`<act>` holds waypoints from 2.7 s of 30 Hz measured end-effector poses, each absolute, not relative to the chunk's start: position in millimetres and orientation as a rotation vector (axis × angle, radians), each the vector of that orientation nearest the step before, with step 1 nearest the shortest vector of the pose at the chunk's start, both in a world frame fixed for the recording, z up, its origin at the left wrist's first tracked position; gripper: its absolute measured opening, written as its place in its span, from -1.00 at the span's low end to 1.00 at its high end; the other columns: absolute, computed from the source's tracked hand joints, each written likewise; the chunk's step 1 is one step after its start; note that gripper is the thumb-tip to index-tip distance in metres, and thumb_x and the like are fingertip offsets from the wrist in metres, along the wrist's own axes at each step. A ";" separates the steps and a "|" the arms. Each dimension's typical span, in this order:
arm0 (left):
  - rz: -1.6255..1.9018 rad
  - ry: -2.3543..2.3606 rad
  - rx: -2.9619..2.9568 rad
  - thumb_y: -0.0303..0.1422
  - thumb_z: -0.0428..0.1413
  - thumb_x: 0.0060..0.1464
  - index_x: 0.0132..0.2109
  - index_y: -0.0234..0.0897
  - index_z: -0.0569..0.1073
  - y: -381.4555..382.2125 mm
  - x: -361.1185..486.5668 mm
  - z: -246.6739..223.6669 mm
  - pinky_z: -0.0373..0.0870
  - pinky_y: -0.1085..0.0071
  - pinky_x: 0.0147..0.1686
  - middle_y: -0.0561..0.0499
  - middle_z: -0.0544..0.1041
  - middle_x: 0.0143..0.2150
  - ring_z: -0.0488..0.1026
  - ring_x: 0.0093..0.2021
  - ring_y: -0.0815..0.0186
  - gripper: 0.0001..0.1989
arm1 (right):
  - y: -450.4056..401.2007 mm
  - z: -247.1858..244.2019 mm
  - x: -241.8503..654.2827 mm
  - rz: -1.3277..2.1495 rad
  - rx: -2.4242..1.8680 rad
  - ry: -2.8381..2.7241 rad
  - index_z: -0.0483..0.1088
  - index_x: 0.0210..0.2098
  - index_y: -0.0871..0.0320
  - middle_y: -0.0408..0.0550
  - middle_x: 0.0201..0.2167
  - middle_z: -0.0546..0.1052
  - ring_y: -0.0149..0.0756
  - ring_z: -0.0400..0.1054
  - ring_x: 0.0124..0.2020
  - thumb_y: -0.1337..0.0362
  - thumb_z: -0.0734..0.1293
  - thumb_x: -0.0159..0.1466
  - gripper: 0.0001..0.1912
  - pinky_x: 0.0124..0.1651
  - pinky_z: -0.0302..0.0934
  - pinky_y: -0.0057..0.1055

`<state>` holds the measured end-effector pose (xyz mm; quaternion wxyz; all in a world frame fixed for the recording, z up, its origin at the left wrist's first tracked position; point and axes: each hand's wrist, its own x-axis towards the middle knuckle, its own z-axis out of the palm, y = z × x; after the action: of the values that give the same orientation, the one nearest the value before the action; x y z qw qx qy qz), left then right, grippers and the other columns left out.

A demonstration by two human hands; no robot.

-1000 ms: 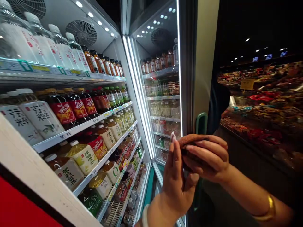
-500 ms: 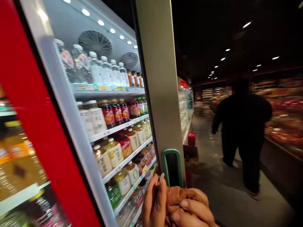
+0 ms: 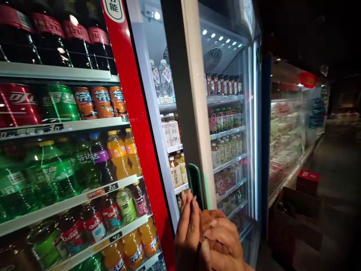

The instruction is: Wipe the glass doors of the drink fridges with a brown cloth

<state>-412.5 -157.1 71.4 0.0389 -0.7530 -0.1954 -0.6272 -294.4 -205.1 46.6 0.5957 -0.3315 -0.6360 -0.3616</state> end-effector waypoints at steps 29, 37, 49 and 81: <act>-1.417 -0.709 -2.589 -0.20 -0.14 0.47 0.58 -0.20 -0.30 -1.8 -416.2 16.9 0.18 0.01 0.47 -0.12 -0.32 0.63 -0.39 0.61 0.05 -0.27 | -13.4 -8.8 -292.8 -0.820 -1.247 -1.486 -0.08 0.54 -0.11 -0.05 0.56 0.03 -0.08 -0.28 0.61 0.13 0.16 0.49 -0.32 0.49 0.16 0.05; -1.538 -0.787 -2.376 -0.18 -0.15 0.47 0.59 -0.15 -0.14 0.8 -389.1 39.8 0.07 -0.04 0.51 -0.09 -0.29 0.65 -0.33 0.62 0.01 -0.33 | 8.4 32.4 -267.8 -0.852 -1.005 -1.512 0.04 0.49 -0.17 -0.05 0.45 0.22 -0.10 -0.07 0.56 0.29 0.21 0.46 -0.34 0.55 0.05 0.13; -1.421 -0.945 -2.311 -0.35 -0.07 0.41 0.59 -0.16 -0.18 -14.8 -320.7 47.9 0.19 -0.10 0.48 -0.10 -0.24 0.65 -0.15 0.60 -0.07 -0.26 | 3.5 28.3 -202.6 -0.535 -0.936 -1.593 0.18 0.44 -0.16 -0.06 0.43 0.30 -0.08 -0.04 0.56 0.24 0.19 0.47 -0.43 0.48 0.21 0.06; -1.392 -0.962 -2.005 -0.40 0.10 0.26 0.38 -0.23 0.33 -1.1 -312.3 39.1 0.28 -0.15 0.43 -0.19 0.35 0.46 0.10 0.56 0.00 -0.45 | -30.4 29.7 -167.9 0.160 -0.683 -1.696 0.34 0.36 0.02 0.09 0.42 0.33 -0.05 0.17 0.47 0.28 0.27 0.40 -0.46 0.47 0.18 0.04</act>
<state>-312.3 -1.1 39.1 0.2559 -0.7388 -0.3546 -0.5128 -167.9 -30.4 29.7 0.6078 -0.2956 -0.7338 0.0690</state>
